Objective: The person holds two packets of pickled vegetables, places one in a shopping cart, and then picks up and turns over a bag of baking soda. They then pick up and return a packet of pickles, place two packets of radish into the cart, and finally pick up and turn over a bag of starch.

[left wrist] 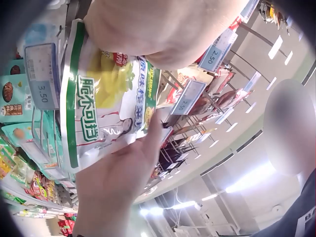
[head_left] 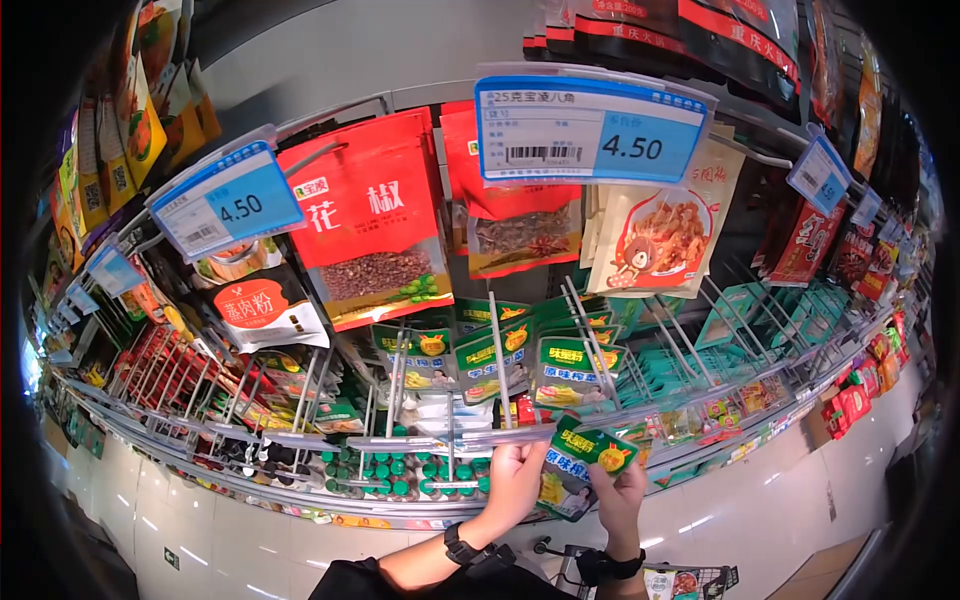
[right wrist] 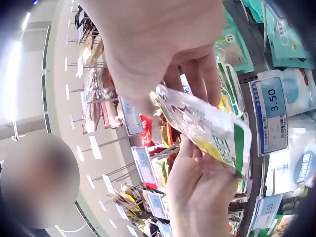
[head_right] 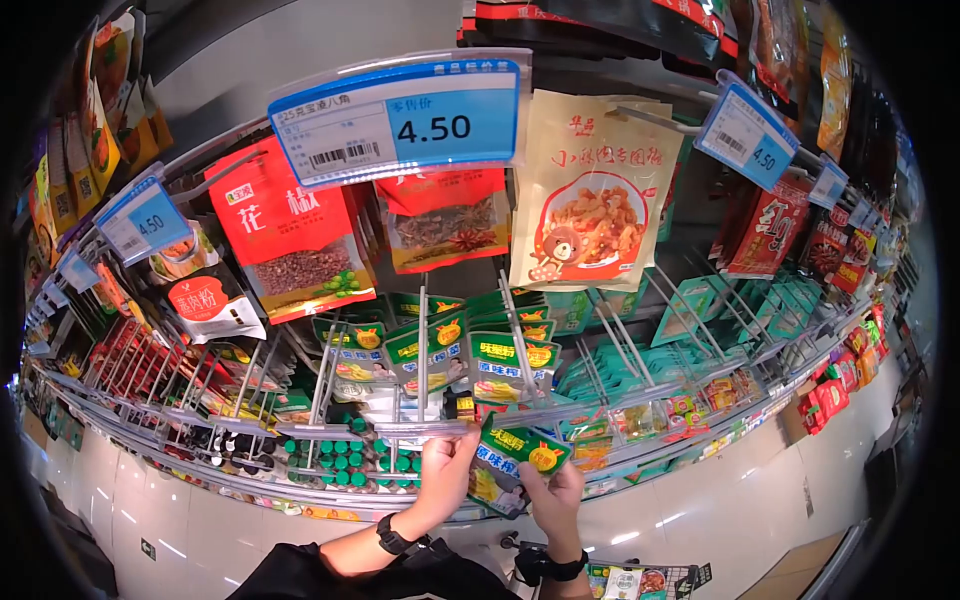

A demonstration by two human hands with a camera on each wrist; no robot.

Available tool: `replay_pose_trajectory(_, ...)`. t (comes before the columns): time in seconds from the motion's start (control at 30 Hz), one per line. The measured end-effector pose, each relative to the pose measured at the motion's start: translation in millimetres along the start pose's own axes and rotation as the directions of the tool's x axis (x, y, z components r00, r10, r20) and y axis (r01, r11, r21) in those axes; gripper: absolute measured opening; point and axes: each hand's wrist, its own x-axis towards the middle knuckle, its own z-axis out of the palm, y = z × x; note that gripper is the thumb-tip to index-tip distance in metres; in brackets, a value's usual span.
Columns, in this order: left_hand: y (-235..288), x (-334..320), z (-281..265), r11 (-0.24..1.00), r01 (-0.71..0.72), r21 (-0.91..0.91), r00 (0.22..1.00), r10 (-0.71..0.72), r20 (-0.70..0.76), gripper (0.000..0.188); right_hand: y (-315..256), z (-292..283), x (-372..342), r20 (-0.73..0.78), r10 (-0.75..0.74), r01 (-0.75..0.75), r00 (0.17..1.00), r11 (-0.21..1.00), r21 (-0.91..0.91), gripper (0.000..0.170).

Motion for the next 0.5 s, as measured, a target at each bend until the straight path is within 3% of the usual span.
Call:
replay_pose_trajectory(0.03,5.5,-1.9,6.4,0.999,-0.044,-0.001,0.999,0.044,0.003,0.019,-3.3,2.1,0.4,-0.082,0.098,-0.083,0.992,0.981,0.174,0.032)
replay_pose_trajectory(0.07,12.3,-4.4,11.4,0.996,-0.088,-0.002,0.996,0.088,0.005,0.024,-4.5,1.9,3.4,-0.084,0.097,-0.081,0.992,0.982,0.170,0.032)
replay_pose_trajectory(0.1,18.6,-7.5,12.0,0.987,-0.072,0.145,0.996,0.064,0.058,0.044,-5.0,2.3,7.8,-0.129,0.089,-0.063,0.988,0.979,0.192,0.033)
replay_pose_trajectory(0.13,31.2,-10.5,16.8,0.987,-0.070,0.144,0.996,0.062,0.059,0.044,-5.2,4.0,13.0,-0.174,0.084,-0.045,0.981,0.975,0.215,0.035)
replay_pose_trajectory(0.17,46.0,-12.9,22.9,0.860,-0.323,0.395,0.946,0.295,0.131,0.050,-4.0,10.3,22.0,-0.246,0.016,0.043,0.969,0.972,0.233,0.044)
replay_pose_trajectory(0.2,53.3,-14.7,26.4,0.610,-0.531,0.588,0.838,0.481,0.258,0.055,-3.7,9.0,24.0,-0.247,0.017,0.042,0.969,0.972,0.232,0.044)
replay_pose_trajectory(0.27,43.7,-22.6,28.0,0.562,-0.596,0.574,0.795,0.512,0.325,0.064,-4.3,3.6,29.9,-0.287,0.055,0.015,0.956,0.972,0.236,0.051)
replay_pose_trajectory(0.3,42.5,-25.2,28.4,0.509,-0.658,0.555,0.746,0.539,0.390,0.074,-4.8,8.7,35.5,-0.330,-0.026,0.104,0.944,0.970,0.221,0.054)
replay_pose_trajectory(0.4,46.4,-34.7,26.6,0.484,-0.692,0.535,0.719,0.530,0.450,0.077,-11.3,1.4,35.4,-0.235,-0.028,0.078,0.972,0.975,0.207,0.055)
replay_pose_trajectory(0.5,50.7,-38.2,26.0,0.502,-0.691,0.521,0.722,0.524,0.453,0.077,-19.0,8.2,44.6,-0.252,-0.042,0.088,0.967,0.981,0.175,0.057)
